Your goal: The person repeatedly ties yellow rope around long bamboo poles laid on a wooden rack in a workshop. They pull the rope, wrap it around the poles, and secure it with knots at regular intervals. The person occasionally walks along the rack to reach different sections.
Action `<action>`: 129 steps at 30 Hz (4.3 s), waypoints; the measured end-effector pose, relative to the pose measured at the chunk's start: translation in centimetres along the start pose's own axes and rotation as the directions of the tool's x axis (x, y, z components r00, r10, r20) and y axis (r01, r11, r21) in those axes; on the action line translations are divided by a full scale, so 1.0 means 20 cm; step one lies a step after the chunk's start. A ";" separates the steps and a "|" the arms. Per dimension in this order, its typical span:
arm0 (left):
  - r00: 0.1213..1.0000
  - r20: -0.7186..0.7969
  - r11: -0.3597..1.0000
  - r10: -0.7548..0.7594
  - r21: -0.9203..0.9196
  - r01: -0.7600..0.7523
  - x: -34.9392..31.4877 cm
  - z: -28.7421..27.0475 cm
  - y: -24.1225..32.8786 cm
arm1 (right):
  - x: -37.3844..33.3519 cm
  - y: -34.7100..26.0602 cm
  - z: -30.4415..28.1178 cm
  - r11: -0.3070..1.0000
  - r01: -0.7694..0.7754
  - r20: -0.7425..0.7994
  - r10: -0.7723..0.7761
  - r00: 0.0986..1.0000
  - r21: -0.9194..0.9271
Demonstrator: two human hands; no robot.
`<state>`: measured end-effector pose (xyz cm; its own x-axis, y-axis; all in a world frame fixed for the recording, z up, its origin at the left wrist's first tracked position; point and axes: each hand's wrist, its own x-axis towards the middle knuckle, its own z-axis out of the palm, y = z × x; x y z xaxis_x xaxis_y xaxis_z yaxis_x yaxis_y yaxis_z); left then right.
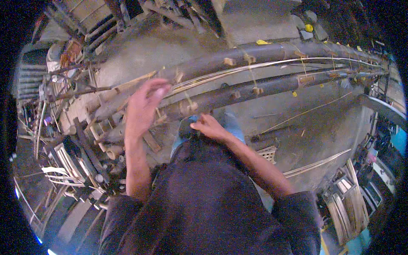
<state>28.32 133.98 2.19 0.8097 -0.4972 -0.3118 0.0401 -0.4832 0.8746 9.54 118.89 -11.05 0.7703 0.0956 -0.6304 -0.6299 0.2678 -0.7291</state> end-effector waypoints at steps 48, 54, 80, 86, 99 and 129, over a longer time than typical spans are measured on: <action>0.474 0.824 0.393 0.308 0.344 -0.853 0.65 0.06 0.02 | -0.31 -0.99 0.03 0.836 0.547 -0.238 -0.524 0.818 0.040; 0.642 0.618 0.878 0.454 -0.188 -0.440 0.41 -0.35 0.37 | -0.42 -0.74 0.04 0.858 0.513 -0.522 -0.428 0.738 0.021; 0.912 0.241 0.797 0.331 0.446 -0.407 0.88 -0.26 -0.05 | -0.08 -0.70 -0.02 0.010 0.295 0.176 -0.784 0.596 -0.955; 0.972 -0.089 0.951 0.216 0.246 -0.189 0.11 -0.60 -0.20 | -0.03 -0.81 0.19 0.109 0.224 0.083 -0.708 0.701 -0.968; 0.983 0.029 0.856 0.182 0.488 -0.173 -0.11 -0.17 -0.61 | -0.40 -1.10 0.83 0.123 0.255 0.175 -0.453 0.874 -0.959; 0.982 -0.075 0.844 0.171 0.526 -0.106 0.65 -0.38 -0.43 | 0.10 0.00 0.63 0.228 0.639 0.562 -0.322 0.762 -0.735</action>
<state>42.85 137.12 -6.52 0.8464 -0.5167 -0.1293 -0.3599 -0.7337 0.5763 12.28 131.19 -8.91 0.8453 0.5258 -0.0955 0.2756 -0.5821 -0.7650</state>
